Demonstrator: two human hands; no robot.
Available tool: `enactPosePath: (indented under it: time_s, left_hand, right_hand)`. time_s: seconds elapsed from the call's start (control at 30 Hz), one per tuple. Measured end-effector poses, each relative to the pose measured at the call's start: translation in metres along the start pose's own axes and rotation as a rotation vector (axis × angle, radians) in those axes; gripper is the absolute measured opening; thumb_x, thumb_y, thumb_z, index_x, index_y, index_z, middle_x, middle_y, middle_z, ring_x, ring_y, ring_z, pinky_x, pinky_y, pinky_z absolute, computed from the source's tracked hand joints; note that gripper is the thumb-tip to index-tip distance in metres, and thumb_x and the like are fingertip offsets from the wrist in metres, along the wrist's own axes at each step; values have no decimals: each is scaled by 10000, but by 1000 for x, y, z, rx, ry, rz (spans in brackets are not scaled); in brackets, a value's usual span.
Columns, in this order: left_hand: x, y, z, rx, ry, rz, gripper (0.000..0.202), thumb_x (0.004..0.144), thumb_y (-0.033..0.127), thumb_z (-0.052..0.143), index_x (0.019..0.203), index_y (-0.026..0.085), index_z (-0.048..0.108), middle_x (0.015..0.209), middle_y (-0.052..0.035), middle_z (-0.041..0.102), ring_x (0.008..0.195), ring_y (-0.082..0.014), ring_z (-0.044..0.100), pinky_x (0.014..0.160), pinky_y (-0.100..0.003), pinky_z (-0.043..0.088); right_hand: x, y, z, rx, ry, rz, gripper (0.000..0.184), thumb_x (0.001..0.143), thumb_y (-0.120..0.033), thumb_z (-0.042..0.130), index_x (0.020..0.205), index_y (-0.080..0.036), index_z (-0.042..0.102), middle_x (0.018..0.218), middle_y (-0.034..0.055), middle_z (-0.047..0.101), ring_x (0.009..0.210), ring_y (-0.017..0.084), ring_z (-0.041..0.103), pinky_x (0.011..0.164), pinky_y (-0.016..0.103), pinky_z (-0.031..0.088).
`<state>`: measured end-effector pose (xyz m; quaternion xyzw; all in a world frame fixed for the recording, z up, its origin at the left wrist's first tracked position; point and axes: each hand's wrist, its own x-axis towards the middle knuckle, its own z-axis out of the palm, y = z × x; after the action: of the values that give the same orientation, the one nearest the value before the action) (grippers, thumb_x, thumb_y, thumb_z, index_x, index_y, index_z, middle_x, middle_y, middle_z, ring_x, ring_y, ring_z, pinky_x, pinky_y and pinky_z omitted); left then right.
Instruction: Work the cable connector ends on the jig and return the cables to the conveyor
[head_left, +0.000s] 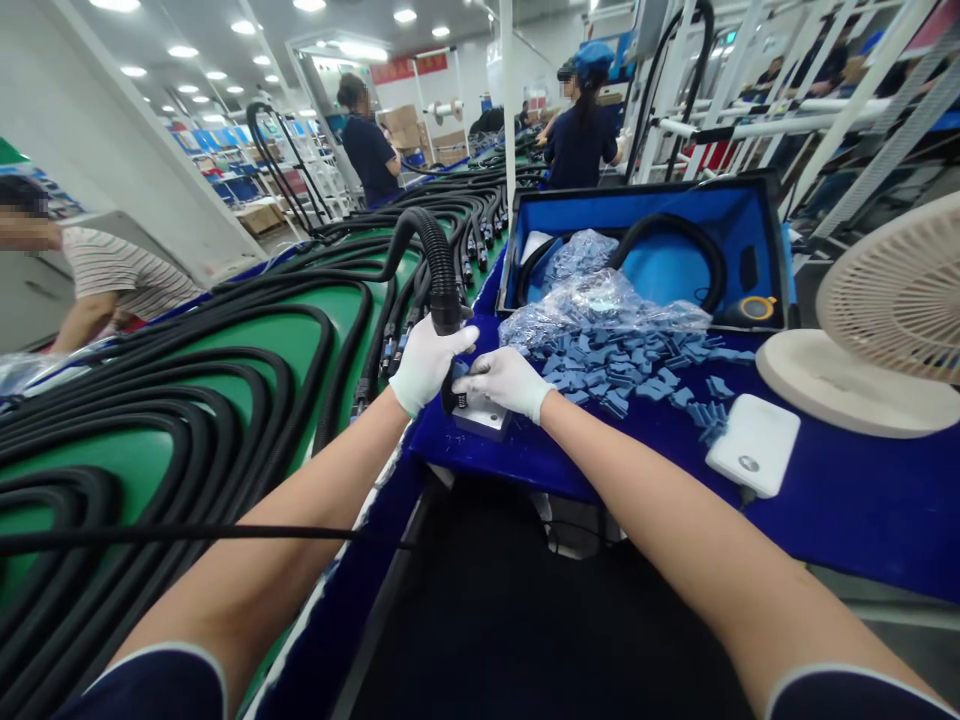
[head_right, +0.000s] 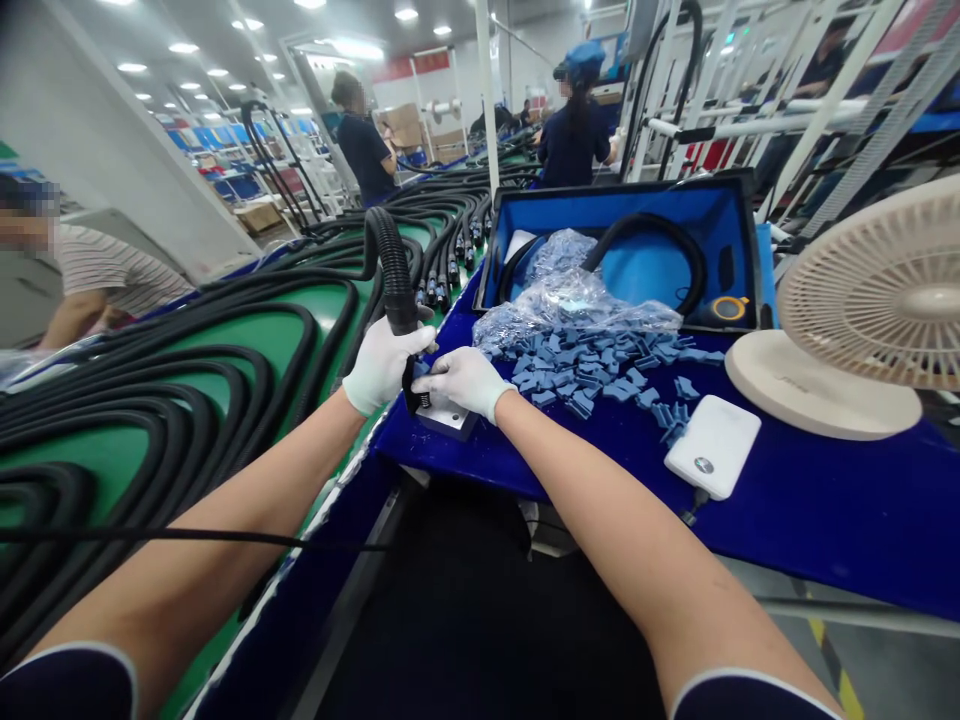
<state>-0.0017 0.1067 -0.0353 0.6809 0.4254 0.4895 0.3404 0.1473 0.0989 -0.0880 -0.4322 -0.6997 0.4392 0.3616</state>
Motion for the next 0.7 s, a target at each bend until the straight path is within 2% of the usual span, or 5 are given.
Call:
enactPosePath:
  time_s: [0.13,0.3,0.43,0.57,0.7]
  left_hand:
    - [-8,-9,-32,-111,39,-60,427,841,482,690,1101,160,586,799,-39,649,683,-163,618,668,-307,521]
    - [-68,-22,-149,356,129,-391,552,904,694,418,1100,194,547,964,-103,695,719,-184,655,681,-335,551]
    - [-152,-21,-225,655,74,-595,393,776,560,598,931,206,666,998,-107,747,980,-297,688,908,-397,528]
    - [-217,-32,-245,897,50,-775,320,577,397,663,812,180,685,925,-150,761,1025,-394,683,959,-454,490]
    - [-235,-27,-248,969,-19,-803,356,483,369,720,765,152,694,771,-132,743,804,-365,711,791,-425,539]
  right_hand:
    - [-6,-7,-3,-113,-56,-5,433,766,-577,734,770,-145,756,639,17,684,569,138,593,553,248,452]
    - [-17,-3,-10,-209,-48,-120,307,849,-432,689,932,-159,801,899,57,782,825,190,701,766,275,523]
    - [-22,4,-10,-224,-59,-79,242,849,-357,673,992,-205,796,949,41,786,814,185,708,791,292,547]
    - [-23,6,-5,-228,-66,-46,240,844,-344,661,1000,-210,784,935,42,782,773,181,706,764,297,557]
    - [-24,3,-2,-269,-66,-41,237,837,-339,659,974,-189,780,908,54,776,771,194,700,730,305,548]
